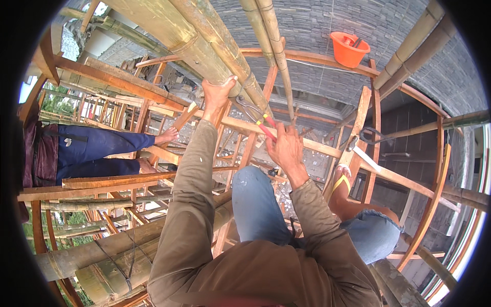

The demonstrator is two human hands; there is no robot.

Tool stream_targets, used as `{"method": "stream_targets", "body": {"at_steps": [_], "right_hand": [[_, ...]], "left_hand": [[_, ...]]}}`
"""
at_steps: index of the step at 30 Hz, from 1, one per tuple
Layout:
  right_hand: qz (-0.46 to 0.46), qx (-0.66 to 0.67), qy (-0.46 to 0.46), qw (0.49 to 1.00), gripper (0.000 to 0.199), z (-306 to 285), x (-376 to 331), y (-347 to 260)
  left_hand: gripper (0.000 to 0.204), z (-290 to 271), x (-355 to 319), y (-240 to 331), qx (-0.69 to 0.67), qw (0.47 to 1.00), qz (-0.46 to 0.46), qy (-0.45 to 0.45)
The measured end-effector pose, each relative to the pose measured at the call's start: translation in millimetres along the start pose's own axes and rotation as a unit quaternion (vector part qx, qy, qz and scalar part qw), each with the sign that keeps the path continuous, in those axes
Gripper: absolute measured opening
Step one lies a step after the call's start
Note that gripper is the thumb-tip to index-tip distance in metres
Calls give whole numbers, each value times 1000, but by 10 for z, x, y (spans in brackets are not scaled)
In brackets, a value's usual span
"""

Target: The person secures bamboo poles to a wooden roof frame using wire and pliers. They wrap wire around the joints, twist it tight, and cut the excess while working on the elevated structure.

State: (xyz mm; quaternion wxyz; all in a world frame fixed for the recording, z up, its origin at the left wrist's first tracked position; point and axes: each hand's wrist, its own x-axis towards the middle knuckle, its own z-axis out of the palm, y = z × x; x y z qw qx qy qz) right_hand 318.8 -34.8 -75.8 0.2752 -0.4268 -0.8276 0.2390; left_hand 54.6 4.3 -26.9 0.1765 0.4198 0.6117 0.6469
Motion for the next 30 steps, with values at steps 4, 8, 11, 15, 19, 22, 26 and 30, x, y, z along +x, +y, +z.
{"method": "stream_targets", "body": {"at_steps": [4, 8, 11, 15, 19, 22, 26, 30], "right_hand": [[-23, -94, -8, 995, 43, 62, 44, 84], [99, 110, -206, 967, 55, 321, 131, 281], [322, 598, -387, 624, 65, 430, 34, 313], [315, 770, -389, 396, 66, 427, -155, 121], [232, 500, -306, 776, 57, 232, -79, 110], [89, 154, -136, 975, 51, 116, 42, 261], [16, 36, -92, 995, 41, 234, 60, 371], [65, 142, -156, 975, 43, 478, -28, 307]], "left_hand": [[41, -3, -9, 17, 26, 1000, 8, 3], [42, -25, -15, 4, 24, 1000, -8, -4], [41, -26, -18, -7, 18, 1000, -17, 0], [39, -15, -8, 20, 15, 1000, -6, -1], [37, -1, -20, 58, 33, 999, -2, 4], [37, 7, -31, 62, 28, 1000, 8, 7], [36, 13, -21, 48, 4, 1000, 5, 7], [37, 12, -6, 39, 6, 1000, 4, 1]]}}
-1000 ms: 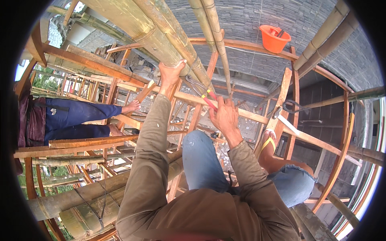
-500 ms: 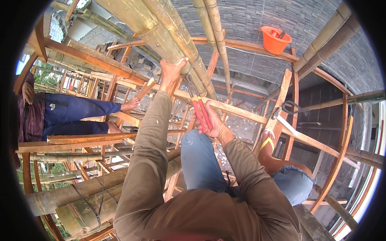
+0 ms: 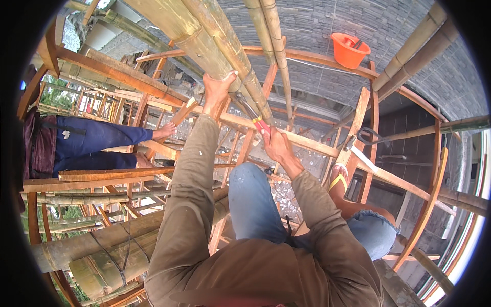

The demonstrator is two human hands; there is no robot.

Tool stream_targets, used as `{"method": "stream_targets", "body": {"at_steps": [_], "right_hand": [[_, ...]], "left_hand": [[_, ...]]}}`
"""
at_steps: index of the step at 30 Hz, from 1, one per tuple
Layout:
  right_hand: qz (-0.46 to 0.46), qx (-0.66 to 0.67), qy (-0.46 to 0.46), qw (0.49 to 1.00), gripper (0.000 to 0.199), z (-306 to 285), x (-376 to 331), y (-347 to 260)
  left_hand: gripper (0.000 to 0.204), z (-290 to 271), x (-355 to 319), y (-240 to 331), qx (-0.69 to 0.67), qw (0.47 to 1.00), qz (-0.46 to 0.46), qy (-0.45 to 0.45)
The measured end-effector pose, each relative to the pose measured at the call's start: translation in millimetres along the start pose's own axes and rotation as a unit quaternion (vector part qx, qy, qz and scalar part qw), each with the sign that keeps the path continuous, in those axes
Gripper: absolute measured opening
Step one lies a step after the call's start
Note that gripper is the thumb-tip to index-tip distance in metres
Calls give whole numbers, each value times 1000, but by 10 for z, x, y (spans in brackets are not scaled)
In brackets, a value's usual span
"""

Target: The person secures bamboo poles to a wooden roof frame using wire and pliers. They wrap wire around the joints, twist it tight, and cut the excess while working on the elevated structure.

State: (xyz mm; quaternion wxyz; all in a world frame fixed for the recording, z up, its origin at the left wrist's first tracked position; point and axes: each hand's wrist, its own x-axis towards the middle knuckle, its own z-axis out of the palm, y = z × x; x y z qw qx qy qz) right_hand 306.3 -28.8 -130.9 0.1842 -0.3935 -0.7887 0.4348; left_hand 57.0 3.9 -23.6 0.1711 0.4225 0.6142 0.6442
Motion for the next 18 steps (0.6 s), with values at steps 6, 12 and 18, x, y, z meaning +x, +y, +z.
{"method": "stream_targets", "body": {"at_steps": [6, 12, 18], "right_hand": [[237, 695, -287, 615, 38, 6, -185, -134], [44, 211, 37, 976, 55, -135, -64, -119], [166, 550, -313, 756, 51, -191, 14, -13]], "left_hand": [[37, 9, -14, -1, -4, 1000, -1, 4], [38, -7, 2, -28, 22, 1000, -5, 6], [38, -2, 18, -29, 7, 1000, -6, 7]]}}
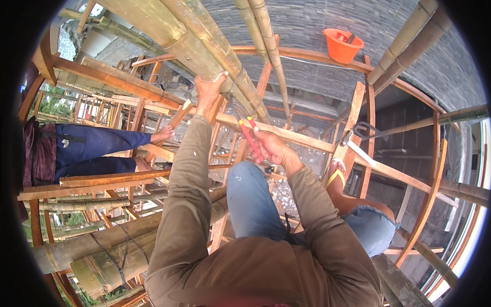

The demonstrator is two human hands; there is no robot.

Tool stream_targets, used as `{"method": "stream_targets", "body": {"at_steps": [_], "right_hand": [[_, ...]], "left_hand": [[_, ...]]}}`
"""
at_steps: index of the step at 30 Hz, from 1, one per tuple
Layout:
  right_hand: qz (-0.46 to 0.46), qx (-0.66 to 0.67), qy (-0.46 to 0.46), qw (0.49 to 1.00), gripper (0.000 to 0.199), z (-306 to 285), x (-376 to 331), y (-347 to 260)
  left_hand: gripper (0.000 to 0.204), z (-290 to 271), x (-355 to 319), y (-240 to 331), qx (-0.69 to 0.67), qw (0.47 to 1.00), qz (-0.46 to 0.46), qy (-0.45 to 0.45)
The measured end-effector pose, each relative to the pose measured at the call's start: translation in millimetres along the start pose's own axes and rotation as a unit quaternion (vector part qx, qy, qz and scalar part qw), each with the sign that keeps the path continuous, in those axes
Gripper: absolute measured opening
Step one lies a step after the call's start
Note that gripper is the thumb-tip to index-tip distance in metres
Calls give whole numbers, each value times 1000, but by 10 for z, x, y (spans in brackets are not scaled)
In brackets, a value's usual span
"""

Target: The person secures bamboo poles to a wooden roof frame using wire and pliers. They wrap wire around the joints, twist it tight, and cut the excess while working on the elevated structure.

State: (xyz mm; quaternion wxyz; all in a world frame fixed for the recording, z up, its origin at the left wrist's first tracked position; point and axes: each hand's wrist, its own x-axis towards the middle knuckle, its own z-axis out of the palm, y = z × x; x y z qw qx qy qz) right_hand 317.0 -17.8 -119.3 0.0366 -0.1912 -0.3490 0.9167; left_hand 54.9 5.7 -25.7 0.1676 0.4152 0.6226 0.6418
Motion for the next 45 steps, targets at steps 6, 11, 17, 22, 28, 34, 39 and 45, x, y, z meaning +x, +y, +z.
{"method": "stream_targets", "body": {"at_steps": [6, 11, 17, 22, 28, 34, 39, 45], "right_hand": [[-75, -15, 74, 994, 60, 289, -24, 189], [-184, -464, 378, 780, 53, 235, 35, 165], [-7, 145, -16, 989, 45, 88, 16, 244], [-9, 132, -56, 990, 49, 116, -7, 233], [25, -70, 9, 997, 51, 2, -115, -231], [8, -3, -44, 999, 57, 53, -142, -270], [18, 3, -21, 1000, 58, -51, -28, -195], [12, -48, 61, 997, 60, -179, -80, -226]], "left_hand": [[39, -20, -8, -12, 6, 1000, 13, -6], [40, -8, -12, -66, 14, 1000, -3, 3], [41, 0, -19, -88, 4, 1000, 16, 13], [41, -16, -15, -80, 19, 1000, 3, 4], [41, -4, -21, -47, 6, 1000, 15, 2], [41, 7, -39, -3, 0, 1000, 12, 4], [40, 4, -42, -16, -7, 1000, 15, -2], [40, -5, -32, -38, -13, 1000, 11, 3]]}}
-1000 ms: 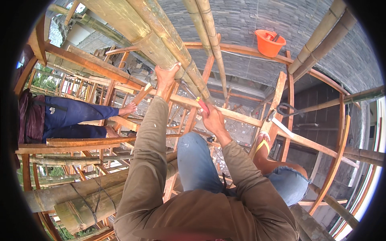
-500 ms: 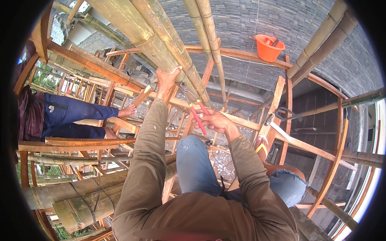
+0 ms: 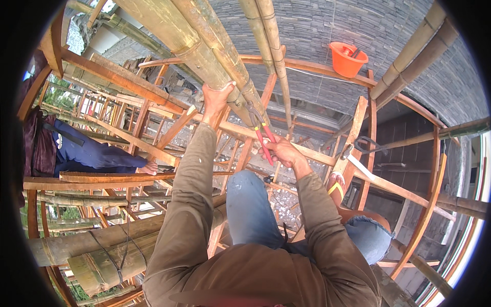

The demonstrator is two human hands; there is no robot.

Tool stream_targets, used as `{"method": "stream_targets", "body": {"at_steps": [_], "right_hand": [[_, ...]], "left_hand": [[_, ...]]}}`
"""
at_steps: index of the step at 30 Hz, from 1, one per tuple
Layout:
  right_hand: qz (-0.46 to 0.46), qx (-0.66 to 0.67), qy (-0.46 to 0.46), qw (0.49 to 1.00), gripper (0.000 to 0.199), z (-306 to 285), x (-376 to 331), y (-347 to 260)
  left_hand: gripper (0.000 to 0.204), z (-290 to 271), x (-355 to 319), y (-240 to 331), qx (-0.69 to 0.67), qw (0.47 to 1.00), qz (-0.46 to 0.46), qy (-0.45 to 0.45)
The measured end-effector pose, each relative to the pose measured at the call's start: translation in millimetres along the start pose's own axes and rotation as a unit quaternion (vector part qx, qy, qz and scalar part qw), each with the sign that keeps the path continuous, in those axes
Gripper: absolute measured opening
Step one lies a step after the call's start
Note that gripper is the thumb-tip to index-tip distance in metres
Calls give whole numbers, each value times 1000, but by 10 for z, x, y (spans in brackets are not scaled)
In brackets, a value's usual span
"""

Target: The person secures bamboo poles to a wooden roof frame using wire and pliers. They wrap wire around the joints, twist it tight, and cut the excess while working on the elevated structure.

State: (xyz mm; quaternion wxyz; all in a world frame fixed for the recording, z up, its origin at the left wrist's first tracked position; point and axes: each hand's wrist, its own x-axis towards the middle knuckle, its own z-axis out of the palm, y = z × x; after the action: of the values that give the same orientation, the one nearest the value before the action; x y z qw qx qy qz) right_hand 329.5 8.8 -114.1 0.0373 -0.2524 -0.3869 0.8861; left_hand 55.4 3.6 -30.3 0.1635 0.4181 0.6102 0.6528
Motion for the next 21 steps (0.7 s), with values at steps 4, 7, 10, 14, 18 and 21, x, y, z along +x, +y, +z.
{"method": "stream_targets", "body": {"at_steps": [4, 7, 10, 14, 18, 21], "right_hand": [[5, -65, 31, 997, 61, 85, -86, -6], [-56, -40, 0, 998, 61, 183, -92, -15], [-58, -57, 16, 997, 59, 233, -77, -47], [-35, -133, 33, 990, 57, 246, -80, -101], [-42, -160, 44, 985, 57, 250, -74, -128], [-22, -163, 29, 986, 58, 204, -72, -109]], "left_hand": [[43, 6, 3, 9, 9, 1000, -15, -14], [41, 10, -9, 18, 0, 1000, 2, -5], [40, 3, -6, -1, 0, 1000, 4, 0], [47, -28, -1, -25, 20, 999, -25, -19], [74, -61, -59, 164, 29, 998, -37, -35], [98, -57, -50, 594, -103, 991, 83, 29]]}}
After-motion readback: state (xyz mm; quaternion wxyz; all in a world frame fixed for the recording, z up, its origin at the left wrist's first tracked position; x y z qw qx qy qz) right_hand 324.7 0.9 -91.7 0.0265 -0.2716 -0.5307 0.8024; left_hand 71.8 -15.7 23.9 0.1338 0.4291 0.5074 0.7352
